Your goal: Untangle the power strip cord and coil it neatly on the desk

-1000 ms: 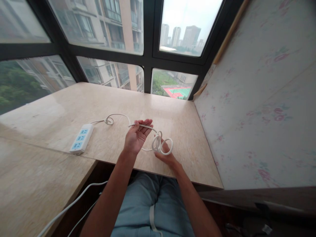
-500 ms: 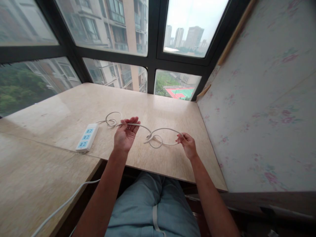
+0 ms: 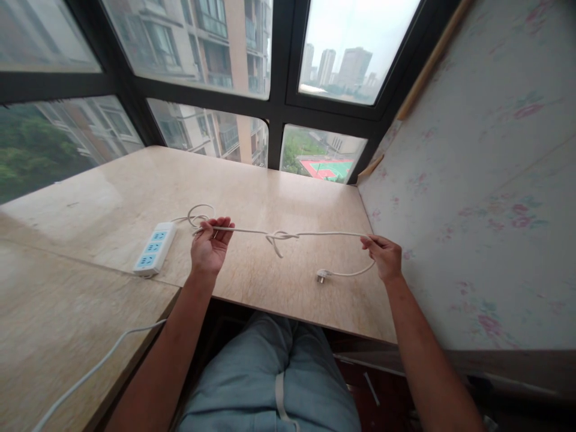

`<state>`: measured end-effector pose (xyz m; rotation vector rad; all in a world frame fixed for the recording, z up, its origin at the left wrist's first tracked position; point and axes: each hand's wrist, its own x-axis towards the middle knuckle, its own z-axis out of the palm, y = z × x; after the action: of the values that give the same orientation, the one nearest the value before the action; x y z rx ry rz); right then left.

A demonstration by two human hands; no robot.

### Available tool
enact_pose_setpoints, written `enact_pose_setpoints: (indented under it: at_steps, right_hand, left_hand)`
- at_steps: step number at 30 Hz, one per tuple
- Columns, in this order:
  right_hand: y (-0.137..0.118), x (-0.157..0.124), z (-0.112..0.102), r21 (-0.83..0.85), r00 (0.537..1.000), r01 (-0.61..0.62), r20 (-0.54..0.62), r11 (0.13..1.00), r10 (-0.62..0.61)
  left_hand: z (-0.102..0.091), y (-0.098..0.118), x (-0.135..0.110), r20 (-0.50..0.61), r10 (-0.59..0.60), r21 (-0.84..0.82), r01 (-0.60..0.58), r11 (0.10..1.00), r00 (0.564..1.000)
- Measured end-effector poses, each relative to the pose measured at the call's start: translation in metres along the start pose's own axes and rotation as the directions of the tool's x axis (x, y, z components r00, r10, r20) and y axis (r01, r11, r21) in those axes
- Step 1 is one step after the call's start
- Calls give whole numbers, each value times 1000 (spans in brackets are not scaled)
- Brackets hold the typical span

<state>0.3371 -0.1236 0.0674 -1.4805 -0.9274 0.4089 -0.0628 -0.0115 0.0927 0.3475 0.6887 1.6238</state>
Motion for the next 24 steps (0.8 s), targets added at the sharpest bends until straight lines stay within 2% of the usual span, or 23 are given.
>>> enact_pose_setpoints:
  at_steps: [3, 6, 9, 11, 17, 20, 24]
  right_hand:
    - [-2, 6, -2, -142, 998, 55, -29, 988, -59]
    - [-5, 8, -2, -254, 992, 111, -27, 961, -121]
    - [-3, 8, -3, -306, 989, 141, -2, 942, -148]
    - [1, 8, -5, -322, 989, 144, 27, 936, -143]
    - [22, 9, -19, -351, 985, 118, 159, 929, -65]
    - [36, 6, -18, -349, 966, 50, 253, 936, 42]
    - [49, -7, -4, -309, 920, -96, 334, 946, 203]
  left_hand:
    - [-8, -1, 2, -79, -58, 1, 58, 998, 995]
    - [-16, -4, 4, -178, -151, -16, 151, 988, 972]
    - [-24, -11, 5, -262, -240, -11, 246, 969, 935]
    - [-30, -15, 4, -288, -258, 15, 274, 962, 922]
    - [-51, -18, 2, -264, -223, 140, 267, 954, 938]
    - [-55, -16, 0, -234, -286, 180, 330, 927, 929]
    - [-55, -15, -15, -215, -412, 210, 453, 866, 886]
